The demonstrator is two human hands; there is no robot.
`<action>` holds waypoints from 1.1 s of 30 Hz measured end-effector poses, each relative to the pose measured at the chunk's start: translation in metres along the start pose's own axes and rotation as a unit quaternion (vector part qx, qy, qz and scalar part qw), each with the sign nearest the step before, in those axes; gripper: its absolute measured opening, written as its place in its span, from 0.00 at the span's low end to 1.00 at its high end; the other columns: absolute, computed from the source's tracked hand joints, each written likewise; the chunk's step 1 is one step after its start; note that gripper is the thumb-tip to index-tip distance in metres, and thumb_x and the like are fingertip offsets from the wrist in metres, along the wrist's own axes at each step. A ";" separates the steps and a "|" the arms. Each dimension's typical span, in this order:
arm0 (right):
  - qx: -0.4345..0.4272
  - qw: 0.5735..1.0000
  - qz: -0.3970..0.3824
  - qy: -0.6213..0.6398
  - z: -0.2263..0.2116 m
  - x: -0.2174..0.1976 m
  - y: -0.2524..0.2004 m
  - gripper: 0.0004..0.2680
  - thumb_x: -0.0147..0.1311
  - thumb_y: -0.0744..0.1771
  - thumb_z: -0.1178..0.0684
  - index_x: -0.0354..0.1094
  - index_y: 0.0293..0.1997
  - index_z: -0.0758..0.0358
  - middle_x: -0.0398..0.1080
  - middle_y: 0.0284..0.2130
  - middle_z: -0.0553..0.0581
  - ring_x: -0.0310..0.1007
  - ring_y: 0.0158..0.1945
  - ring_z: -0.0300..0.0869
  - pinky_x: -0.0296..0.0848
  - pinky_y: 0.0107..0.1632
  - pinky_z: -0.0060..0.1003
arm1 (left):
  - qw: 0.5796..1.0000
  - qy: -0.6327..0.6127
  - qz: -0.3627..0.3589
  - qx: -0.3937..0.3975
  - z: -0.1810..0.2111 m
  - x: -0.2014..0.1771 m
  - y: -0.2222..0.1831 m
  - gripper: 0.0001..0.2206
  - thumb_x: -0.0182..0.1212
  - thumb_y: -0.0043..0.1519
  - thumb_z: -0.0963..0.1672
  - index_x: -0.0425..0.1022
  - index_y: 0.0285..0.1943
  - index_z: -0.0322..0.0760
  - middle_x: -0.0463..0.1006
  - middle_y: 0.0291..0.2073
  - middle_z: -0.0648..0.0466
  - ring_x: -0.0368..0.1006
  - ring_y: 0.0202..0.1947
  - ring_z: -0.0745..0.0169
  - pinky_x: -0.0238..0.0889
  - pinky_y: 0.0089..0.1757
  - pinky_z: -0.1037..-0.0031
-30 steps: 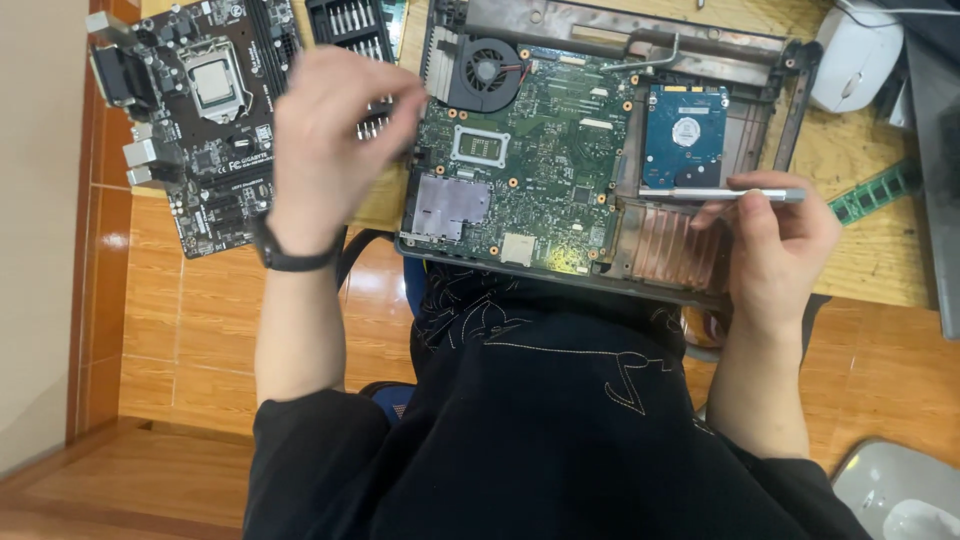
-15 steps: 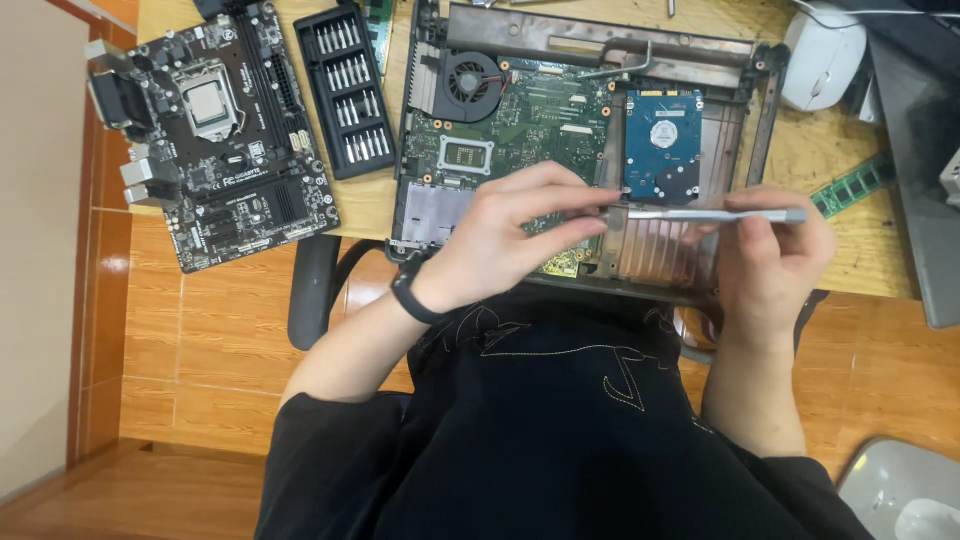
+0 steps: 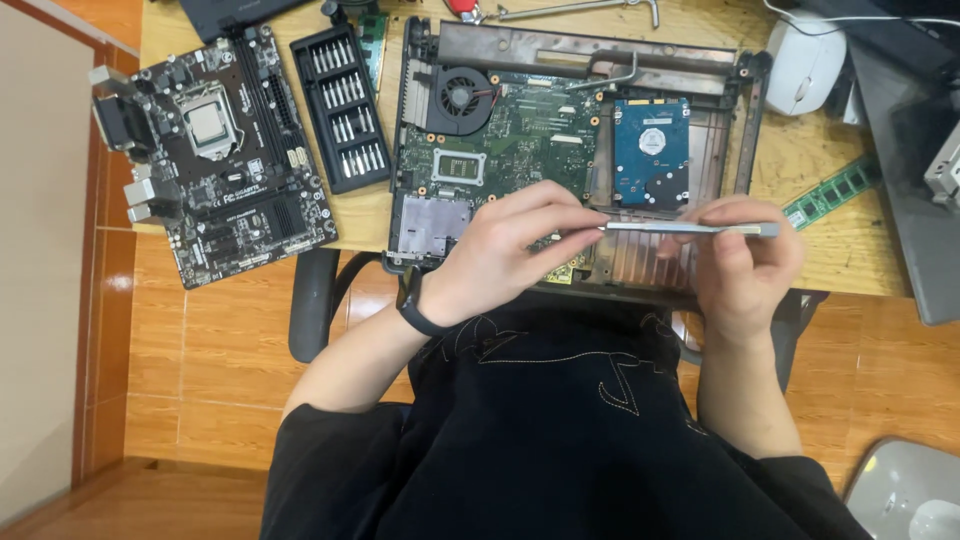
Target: Installing a 2.5-inch hard drive into a computer chassis and securing it with screws using a precision screwdriver.
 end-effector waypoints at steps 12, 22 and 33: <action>0.045 0.999 -0.018 0.003 0.000 0.001 0.001 0.08 0.55 0.73 0.55 0.66 0.53 0.73 0.71 0.42 0.67 0.76 0.40 0.50 0.78 0.47 0.43 | 1.000 0.007 0.019 -0.019 0.005 -0.003 0.002 0.08 0.68 0.64 0.39 0.79 0.50 0.33 0.81 0.42 0.51 0.80 0.41 0.58 0.73 0.42 0.73; 0.069 0.997 -0.022 -0.022 -0.003 0.002 0.001 0.08 0.55 0.73 0.56 0.67 0.52 0.74 0.72 0.40 0.66 0.77 0.38 0.49 0.78 0.44 0.42 | 0.998 0.055 -0.004 0.023 0.003 0.005 0.000 0.09 0.69 0.64 0.40 0.79 0.51 0.34 0.80 0.39 0.50 0.79 0.38 0.57 0.73 0.39 0.73; 0.100 0.992 -0.072 0.017 -0.018 0.004 0.003 0.06 0.59 0.70 0.61 0.68 0.49 0.72 0.74 0.38 0.67 0.79 0.40 0.48 0.81 0.44 0.40 | 0.996 0.075 -0.017 0.054 0.009 0.014 0.002 0.13 0.69 0.64 0.41 0.77 0.56 0.36 0.79 0.41 0.50 0.79 0.42 0.55 0.74 0.44 0.70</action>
Point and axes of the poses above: each hand's wrist, its own y-axis towards the middle knuckle, its own x-axis out of the palm, z = x × y, the point moved 3 cm from there along y, towards the middle knuckle
